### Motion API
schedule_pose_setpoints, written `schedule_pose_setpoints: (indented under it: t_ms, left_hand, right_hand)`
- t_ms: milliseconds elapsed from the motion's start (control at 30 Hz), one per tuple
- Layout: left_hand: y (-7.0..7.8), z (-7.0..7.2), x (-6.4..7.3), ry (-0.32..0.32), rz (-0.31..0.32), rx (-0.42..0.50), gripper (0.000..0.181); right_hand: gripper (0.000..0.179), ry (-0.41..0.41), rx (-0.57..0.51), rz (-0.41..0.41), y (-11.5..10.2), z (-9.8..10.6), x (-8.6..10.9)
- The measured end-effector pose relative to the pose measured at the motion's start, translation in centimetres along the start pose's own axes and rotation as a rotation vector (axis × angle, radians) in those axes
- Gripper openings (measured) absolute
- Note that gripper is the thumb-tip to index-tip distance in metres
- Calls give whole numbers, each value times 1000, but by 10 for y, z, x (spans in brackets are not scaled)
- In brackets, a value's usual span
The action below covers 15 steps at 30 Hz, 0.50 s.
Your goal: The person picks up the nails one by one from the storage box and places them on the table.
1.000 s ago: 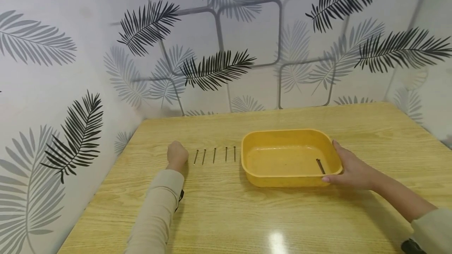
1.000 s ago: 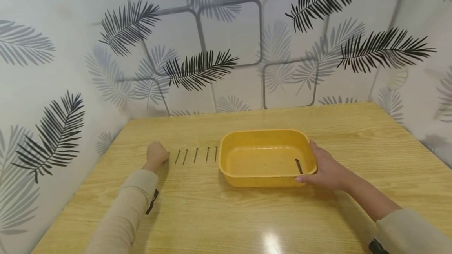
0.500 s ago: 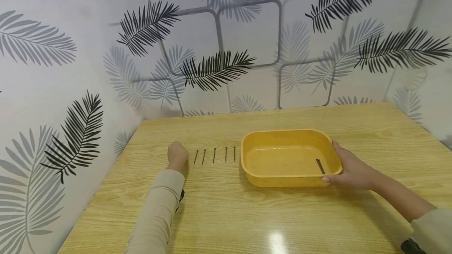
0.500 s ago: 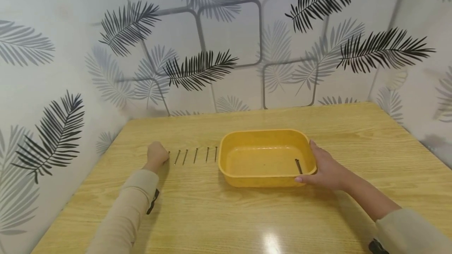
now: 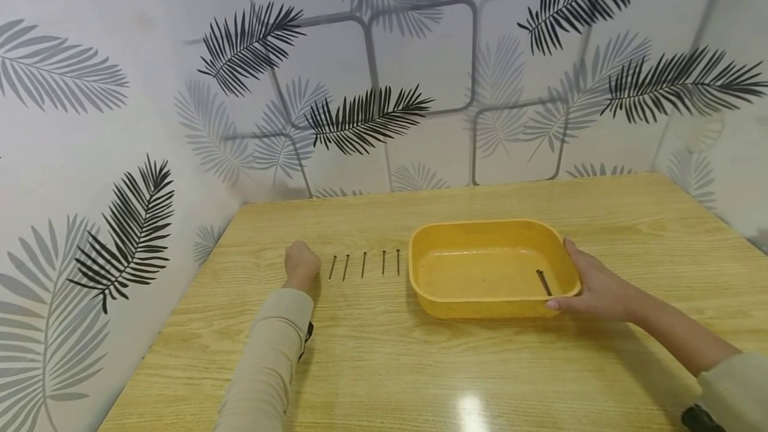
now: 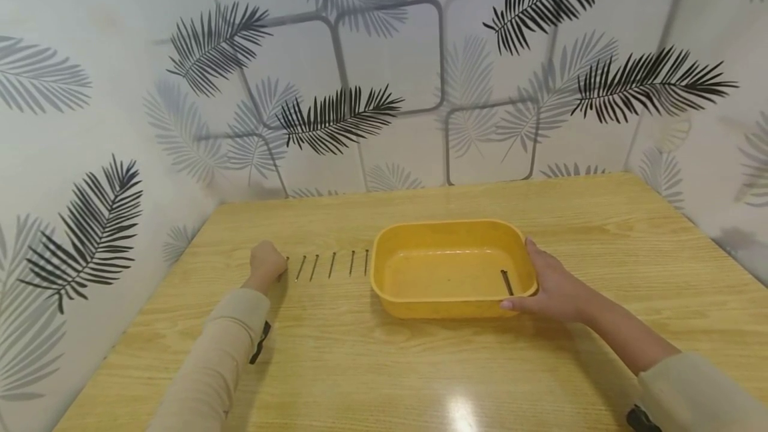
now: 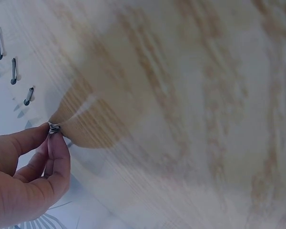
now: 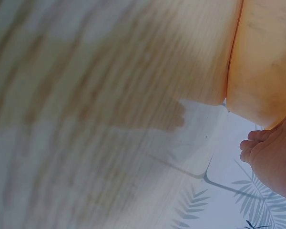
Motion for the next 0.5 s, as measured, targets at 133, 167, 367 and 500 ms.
schedule_pose_setpoints:
  t_ms: [133,167,367,500]
  left_hand:
    - [37,35,40,-70,43,2,13]
    - [48,45,52,-63,47,-2,13]
    - [83,80,88,-107,65,0,26]
    - [89,90,93,-116,67,67,25]
  right_hand:
    - [112,17,17,16,0,0,0]
    - [112,17,16,16,0,0,0]
    - [114,7,-2,5,1,0,0]
    - [113,9,13,8,1,0,0]
Point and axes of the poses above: each hand's wrist, its own x-axis away from the middle knuckle, its own z-axis out of the back of the hand, y = z × x, the point moved 4 cm from there along -x, towards the middle knuckle, and after that the axes turned 7 degrees about x, right-handed, at the moved point
